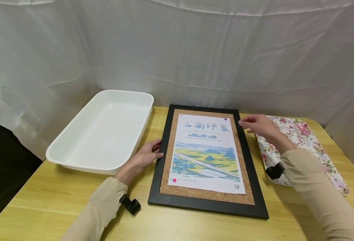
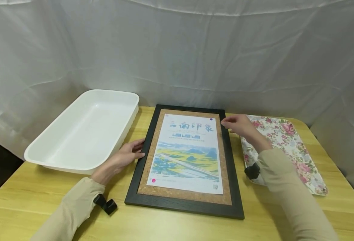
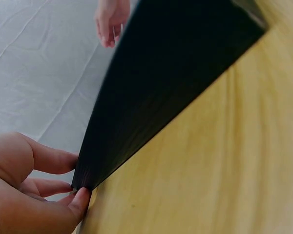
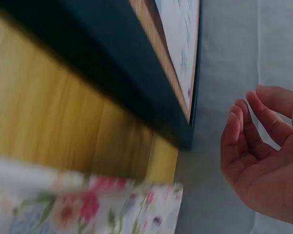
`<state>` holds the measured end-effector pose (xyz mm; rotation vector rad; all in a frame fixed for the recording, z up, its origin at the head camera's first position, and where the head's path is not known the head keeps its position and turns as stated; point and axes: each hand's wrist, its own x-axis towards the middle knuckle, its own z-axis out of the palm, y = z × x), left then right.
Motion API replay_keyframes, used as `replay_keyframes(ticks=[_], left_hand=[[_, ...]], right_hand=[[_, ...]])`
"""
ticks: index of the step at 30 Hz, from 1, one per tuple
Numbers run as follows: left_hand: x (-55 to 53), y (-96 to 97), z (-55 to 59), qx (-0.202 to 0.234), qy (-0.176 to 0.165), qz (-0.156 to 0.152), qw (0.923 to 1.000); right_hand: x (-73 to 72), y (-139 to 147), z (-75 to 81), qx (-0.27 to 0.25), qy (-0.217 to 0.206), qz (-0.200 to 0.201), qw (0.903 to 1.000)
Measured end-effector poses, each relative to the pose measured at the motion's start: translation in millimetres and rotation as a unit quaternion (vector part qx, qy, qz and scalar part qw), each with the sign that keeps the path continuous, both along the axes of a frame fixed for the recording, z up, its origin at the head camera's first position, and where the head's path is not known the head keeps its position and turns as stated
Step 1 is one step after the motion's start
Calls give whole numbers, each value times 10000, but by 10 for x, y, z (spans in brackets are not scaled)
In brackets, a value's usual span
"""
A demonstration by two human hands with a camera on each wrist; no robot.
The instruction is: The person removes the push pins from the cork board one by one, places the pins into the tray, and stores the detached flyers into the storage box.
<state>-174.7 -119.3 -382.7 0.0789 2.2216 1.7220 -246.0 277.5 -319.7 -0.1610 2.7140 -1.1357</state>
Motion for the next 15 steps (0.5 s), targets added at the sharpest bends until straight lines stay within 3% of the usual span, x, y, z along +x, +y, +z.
replay_keyframes(ticks=[7, 15], left_hand=[[-6, -14, -13, 26, 15, -21, 10000], [-13, -17, -11, 83, 4, -39, 10000]], right_hand=[[33, -365, -1, 338, 146, 613, 9974], [227, -743, -16, 229, 174, 1428, 9893]])
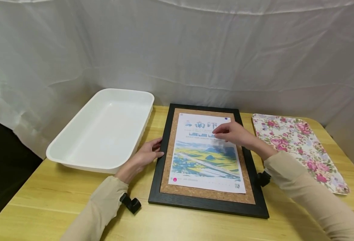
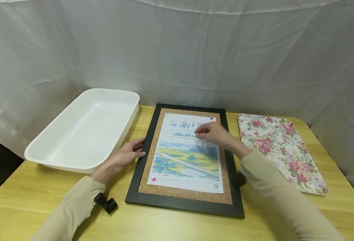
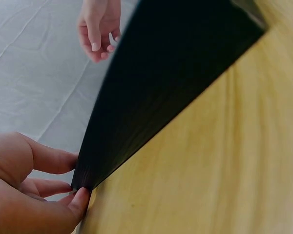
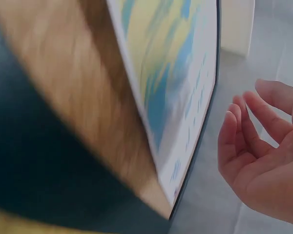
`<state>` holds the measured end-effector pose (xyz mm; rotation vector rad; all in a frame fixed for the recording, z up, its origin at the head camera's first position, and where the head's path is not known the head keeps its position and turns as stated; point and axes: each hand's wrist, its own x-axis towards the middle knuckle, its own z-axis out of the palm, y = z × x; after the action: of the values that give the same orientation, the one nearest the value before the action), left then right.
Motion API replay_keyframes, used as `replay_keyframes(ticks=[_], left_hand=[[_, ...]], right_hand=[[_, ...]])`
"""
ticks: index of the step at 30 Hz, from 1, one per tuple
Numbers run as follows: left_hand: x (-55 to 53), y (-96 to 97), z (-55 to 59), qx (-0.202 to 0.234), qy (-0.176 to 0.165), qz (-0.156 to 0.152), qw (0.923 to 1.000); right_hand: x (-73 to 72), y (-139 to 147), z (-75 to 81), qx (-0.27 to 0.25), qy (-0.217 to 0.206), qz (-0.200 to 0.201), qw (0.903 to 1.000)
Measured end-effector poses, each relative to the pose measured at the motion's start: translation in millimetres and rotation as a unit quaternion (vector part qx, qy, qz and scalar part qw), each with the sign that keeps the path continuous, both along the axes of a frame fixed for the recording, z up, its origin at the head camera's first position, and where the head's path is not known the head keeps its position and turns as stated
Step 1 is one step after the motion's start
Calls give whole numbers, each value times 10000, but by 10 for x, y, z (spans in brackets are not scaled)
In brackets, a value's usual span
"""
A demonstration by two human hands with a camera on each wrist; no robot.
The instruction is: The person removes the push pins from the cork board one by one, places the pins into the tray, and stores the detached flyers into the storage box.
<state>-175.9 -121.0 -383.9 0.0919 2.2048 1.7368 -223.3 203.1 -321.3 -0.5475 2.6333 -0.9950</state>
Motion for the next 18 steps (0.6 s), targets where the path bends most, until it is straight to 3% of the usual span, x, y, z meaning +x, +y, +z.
replay_keyframes(ticks=[10, 18], left_hand=[[1, 4, 5, -2, -4, -16, 10000], [-2, 9, 3, -11, -6, -4, 10000]], right_hand=[[240, -386, -215, -71, -3, 1000, 9950], [401, -589, -232, -108, -243, 1277, 9915]])
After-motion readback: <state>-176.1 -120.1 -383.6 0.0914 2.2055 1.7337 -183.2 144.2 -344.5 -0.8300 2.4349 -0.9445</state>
